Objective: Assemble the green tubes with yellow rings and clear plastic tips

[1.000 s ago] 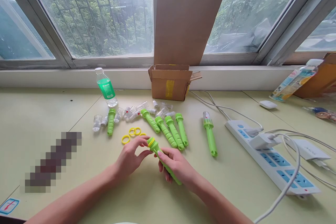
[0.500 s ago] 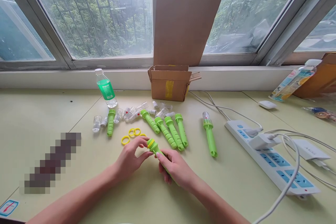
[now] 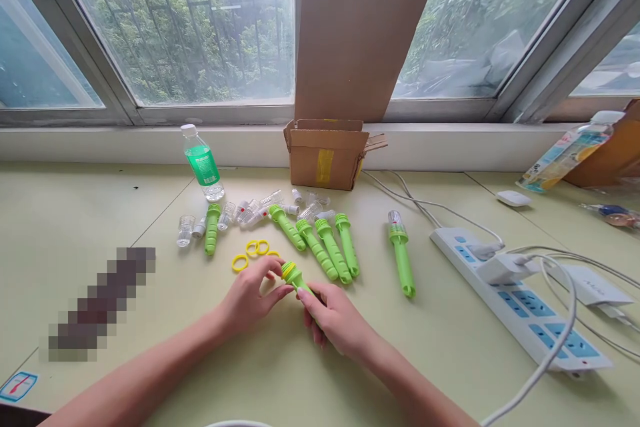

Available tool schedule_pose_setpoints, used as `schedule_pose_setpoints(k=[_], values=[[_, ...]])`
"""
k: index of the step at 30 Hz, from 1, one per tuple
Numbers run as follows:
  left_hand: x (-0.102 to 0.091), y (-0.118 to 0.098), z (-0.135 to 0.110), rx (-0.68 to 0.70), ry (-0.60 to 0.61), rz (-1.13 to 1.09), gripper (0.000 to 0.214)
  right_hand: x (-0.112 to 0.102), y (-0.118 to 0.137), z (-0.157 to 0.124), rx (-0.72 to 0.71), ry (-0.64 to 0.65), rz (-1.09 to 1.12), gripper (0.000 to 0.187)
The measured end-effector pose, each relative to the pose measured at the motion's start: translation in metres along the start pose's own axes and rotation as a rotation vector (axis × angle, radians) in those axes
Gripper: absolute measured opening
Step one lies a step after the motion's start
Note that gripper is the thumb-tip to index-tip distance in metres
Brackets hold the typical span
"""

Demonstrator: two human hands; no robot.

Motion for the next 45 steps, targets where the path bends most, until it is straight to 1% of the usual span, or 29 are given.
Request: schedule_pose_setpoints(k=[6,14,22,28,40,45], values=[[0.000,0.001,0.000,0.022,-0.029,-0.009,0.017,0.001,0.000,0.000,-0.006,0.001,-0.002,0.039],[-0.002,-0.003,-0.003,0.074,-0.100,-0.019,0.014,-0.001,-0.004,-0.001,0.012,0.010,0.041,0.046],[-0.001,-0.004,-0.001,0.066,-0.051,-0.069,0.019,-0.002,-0.002,-0.002,0.043,0.005,0.095,0.047],[-0.001,-0.005,-0.003,0.097,-0.090,-0.073,0.016,-0.003,-0.001,-0.003,0.055,0.004,0.096,0.051],[-0.006,-0.013,-0.005,0.192,-0.144,-0.083,0.009,-0.003,-0.002,-0.003,0.026,0.016,0.126,0.047],[-0.007,-0.014,-0.005,0.202,-0.167,-0.094,0.010,-0.004,-0.001,-0.003,0.036,0.016,0.151,0.046]])
Point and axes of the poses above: each hand's wrist, its own z-axis towards the middle knuckle, its own x-axis out of the palm, y = z × x, the point moved 4 cm from there along z, towards the middle knuckle, and after that the axes turned 15 degrees about -x, right-handed, at the moved point
